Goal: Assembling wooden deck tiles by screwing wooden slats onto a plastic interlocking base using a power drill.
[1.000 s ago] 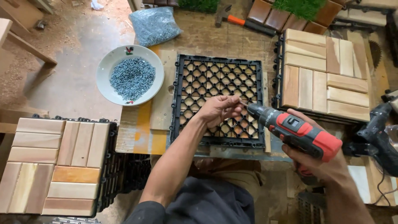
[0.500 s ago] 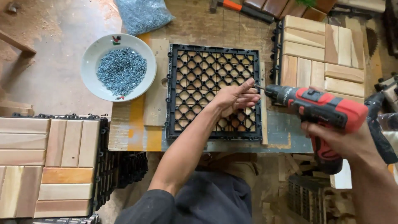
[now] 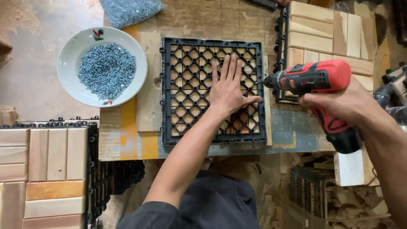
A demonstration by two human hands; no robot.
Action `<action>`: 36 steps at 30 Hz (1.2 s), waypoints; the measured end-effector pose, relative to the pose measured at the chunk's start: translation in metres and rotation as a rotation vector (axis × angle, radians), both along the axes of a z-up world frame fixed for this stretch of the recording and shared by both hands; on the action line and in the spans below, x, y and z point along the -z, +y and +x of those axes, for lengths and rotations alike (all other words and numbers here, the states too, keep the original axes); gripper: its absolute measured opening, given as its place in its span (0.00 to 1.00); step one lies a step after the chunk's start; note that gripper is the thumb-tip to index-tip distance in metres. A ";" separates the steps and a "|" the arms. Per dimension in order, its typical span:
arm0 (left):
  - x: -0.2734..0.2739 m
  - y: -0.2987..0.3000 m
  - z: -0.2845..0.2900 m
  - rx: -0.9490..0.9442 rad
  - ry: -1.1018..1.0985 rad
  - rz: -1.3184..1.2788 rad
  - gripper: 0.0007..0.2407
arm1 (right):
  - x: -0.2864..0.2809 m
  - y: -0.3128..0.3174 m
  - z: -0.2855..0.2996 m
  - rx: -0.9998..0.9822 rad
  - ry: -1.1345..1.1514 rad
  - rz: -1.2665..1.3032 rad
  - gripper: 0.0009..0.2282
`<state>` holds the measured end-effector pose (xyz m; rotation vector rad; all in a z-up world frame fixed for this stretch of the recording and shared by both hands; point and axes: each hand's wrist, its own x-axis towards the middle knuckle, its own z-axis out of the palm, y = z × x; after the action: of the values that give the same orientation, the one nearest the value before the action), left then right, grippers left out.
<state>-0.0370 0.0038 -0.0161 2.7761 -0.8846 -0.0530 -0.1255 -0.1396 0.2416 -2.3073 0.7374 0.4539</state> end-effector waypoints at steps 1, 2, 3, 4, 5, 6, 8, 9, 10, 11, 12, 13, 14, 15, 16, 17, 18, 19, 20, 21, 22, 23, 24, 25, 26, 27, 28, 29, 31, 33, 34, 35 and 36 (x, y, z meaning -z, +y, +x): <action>-0.001 -0.001 0.000 0.007 0.011 0.004 0.60 | 0.004 -0.005 0.003 0.007 0.011 0.004 0.01; -0.002 -0.001 0.000 0.001 0.012 0.026 0.61 | 0.008 -0.010 0.007 -0.024 -0.046 0.121 0.02; -0.003 -0.003 0.007 -0.007 -0.003 0.043 0.61 | 0.012 -0.015 0.014 -0.059 -0.121 0.232 0.05; -0.001 -0.002 0.004 -0.003 -0.008 0.042 0.61 | 0.011 -0.015 0.019 -0.055 -0.126 0.230 0.05; -0.001 -0.001 0.001 -0.004 -0.034 -0.002 0.61 | 0.008 -0.014 0.026 -0.085 -0.002 0.080 0.03; 0.001 0.001 -0.003 -0.005 -0.060 -0.045 0.61 | 0.006 -0.014 0.033 -0.112 0.120 -0.071 0.01; 0.000 0.003 -0.008 0.001 -0.018 -0.020 0.60 | 0.010 -0.018 0.036 -0.106 0.226 -0.210 0.06; -0.003 -0.001 0.004 0.006 -0.043 -0.020 0.59 | 0.009 -0.022 0.042 -0.097 0.262 -0.378 0.12; -0.001 -0.001 -0.002 0.012 -0.046 -0.024 0.59 | 0.007 -0.017 0.041 -0.090 0.261 -0.382 0.12; -0.001 0.001 -0.003 0.016 -0.046 -0.032 0.59 | 0.003 -0.012 0.045 -0.075 0.260 -0.291 0.10; -0.002 0.004 -0.004 0.019 -0.046 -0.041 0.58 | 0.000 -0.007 0.049 -0.061 0.259 -0.200 0.08; -0.007 0.012 -0.011 0.012 -0.042 -0.037 0.58 | 0.002 -0.007 0.053 -0.069 0.262 -0.197 0.08; -0.012 0.019 -0.019 0.027 -0.036 -0.060 0.58 | 0.005 -0.007 0.058 -0.185 0.302 -0.245 0.07; -0.019 0.020 -0.022 0.060 -0.038 -0.095 0.57 | 0.004 -0.011 0.061 -0.280 0.335 -0.301 0.07; -0.021 0.022 -0.030 0.070 -0.043 -0.104 0.57 | 0.007 -0.020 0.060 -0.268 0.333 -0.309 0.07; -0.023 0.032 -0.045 0.044 0.003 -0.087 0.61 | 0.012 -0.025 0.059 -0.360 0.306 -0.357 0.07; -0.027 0.042 -0.062 0.018 0.049 -0.071 0.65 | 0.017 -0.030 0.057 -0.451 0.278 -0.404 0.13; -0.029 0.050 -0.074 0.004 0.028 -0.069 0.65 | 0.014 -0.021 0.059 -0.461 0.255 -0.408 0.13; -0.031 0.058 -0.085 0.024 0.018 0.006 0.66 | 0.009 -0.012 0.061 -0.550 0.320 -0.460 0.24; -0.035 0.066 -0.105 0.059 0.026 0.082 0.67 | 0.004 -0.004 0.055 -0.624 0.405 -0.505 0.35; -0.034 0.070 -0.109 0.062 0.024 0.086 0.67 | -0.004 0.005 0.049 -0.621 0.402 -0.501 0.35; -0.031 0.073 -0.107 0.065 -0.020 0.015 0.62 | -0.012 0.014 0.046 -0.502 0.370 -0.416 0.35; -0.028 0.076 -0.104 0.069 -0.063 -0.056 0.58 | -0.019 0.024 0.044 -0.384 0.336 -0.328 0.36; -0.028 0.074 -0.098 0.064 -0.079 -0.058 0.58 | -0.020 0.020 0.038 -0.387 0.320 -0.335 0.36; -0.027 0.072 -0.091 0.085 -0.084 -0.023 0.56 | -0.019 0.016 0.032 -0.279 0.217 -0.284 0.29; -0.024 0.072 -0.092 0.104 -0.070 0.015 0.54 | -0.015 0.014 0.022 -0.174 0.131 -0.224 0.24; -0.021 0.070 -0.083 0.097 -0.068 0.016 0.54 | -0.011 0.007 0.012 -0.182 0.132 -0.224 0.24; -0.020 0.066 -0.070 0.110 -0.063 0.027 0.54 | -0.008 -0.001 0.005 -0.109 0.000 -0.216 0.23; -0.019 0.059 -0.046 0.116 -0.070 0.034 0.54 | -0.010 -0.007 -0.005 -0.038 -0.143 -0.207 0.22; -0.020 0.052 -0.028 0.117 -0.028 0.044 0.54 | -0.020 -0.003 -0.014 0.059 -0.195 -0.071 0.09; -0.018 0.050 -0.024 0.118 -0.032 0.045 0.54 | -0.020 -0.002 -0.015 0.061 -0.200 -0.070 0.09; -0.017 0.049 -0.020 0.117 -0.037 0.038 0.55 | -0.021 -0.001 -0.017 0.052 -0.243 -0.078 0.10; -0.017 0.049 -0.016 0.116 -0.042 0.031 0.55 | -0.023 0.000 -0.018 0.043 -0.286 -0.086 0.10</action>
<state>-0.0531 0.0524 0.0006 2.7609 -1.0634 -0.0278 -0.1438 -0.1391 0.2647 -2.3646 0.6731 0.0693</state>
